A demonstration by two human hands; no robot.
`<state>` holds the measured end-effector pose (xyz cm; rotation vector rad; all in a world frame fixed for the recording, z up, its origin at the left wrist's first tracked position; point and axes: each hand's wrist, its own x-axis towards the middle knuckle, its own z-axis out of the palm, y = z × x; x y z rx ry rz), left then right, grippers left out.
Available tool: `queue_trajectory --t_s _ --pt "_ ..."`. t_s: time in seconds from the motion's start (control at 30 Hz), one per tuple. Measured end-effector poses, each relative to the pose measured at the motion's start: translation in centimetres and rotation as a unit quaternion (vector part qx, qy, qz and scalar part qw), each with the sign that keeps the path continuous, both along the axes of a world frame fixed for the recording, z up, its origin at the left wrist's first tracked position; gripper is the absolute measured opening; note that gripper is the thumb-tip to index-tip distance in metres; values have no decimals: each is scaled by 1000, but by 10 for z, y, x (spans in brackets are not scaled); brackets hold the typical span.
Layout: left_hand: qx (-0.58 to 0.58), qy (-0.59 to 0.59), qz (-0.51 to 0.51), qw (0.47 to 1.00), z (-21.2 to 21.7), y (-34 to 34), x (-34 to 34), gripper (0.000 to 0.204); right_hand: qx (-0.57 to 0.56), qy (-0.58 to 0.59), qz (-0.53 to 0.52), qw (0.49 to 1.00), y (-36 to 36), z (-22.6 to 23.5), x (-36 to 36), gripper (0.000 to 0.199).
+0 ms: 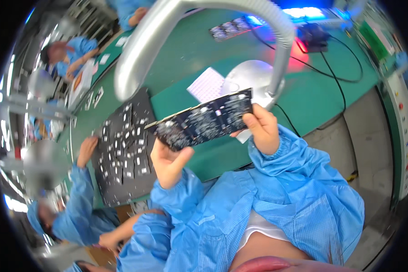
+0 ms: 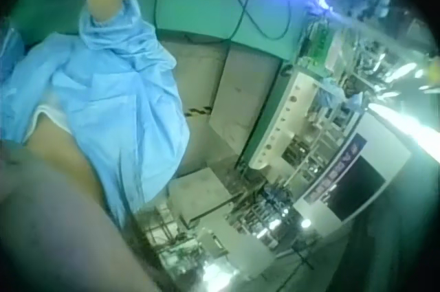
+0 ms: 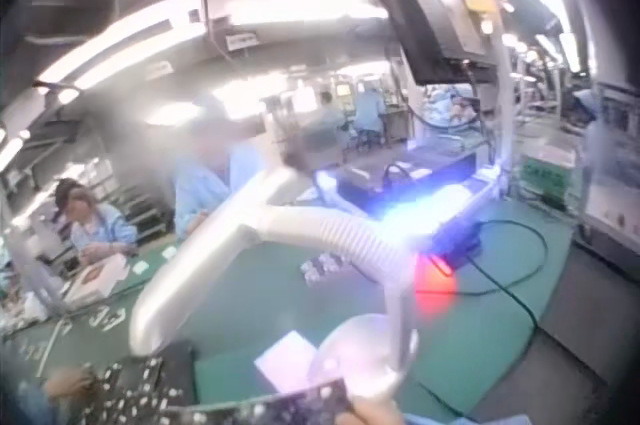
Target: Inspecting and processing printed circuit boards at an assembly station.
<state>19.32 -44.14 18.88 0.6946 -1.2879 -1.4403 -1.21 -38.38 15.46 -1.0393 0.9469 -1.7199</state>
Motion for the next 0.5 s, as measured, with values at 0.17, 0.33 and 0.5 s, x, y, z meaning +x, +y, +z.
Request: queue_trajectory --t_s 0.17,0.33,0.5 --pt "-190 -132 229 946 -4 18 -23 29 -106 255 -109 955 29 12 -16 10" --pt "-227 -66 367 900 21 -4 -57 5 -220 253 -117 935 68 6 -46 26" --pt "-322 -165 -36 931 -7 31 -121 28 -196 -79 -436 875 86 3 -110 29"
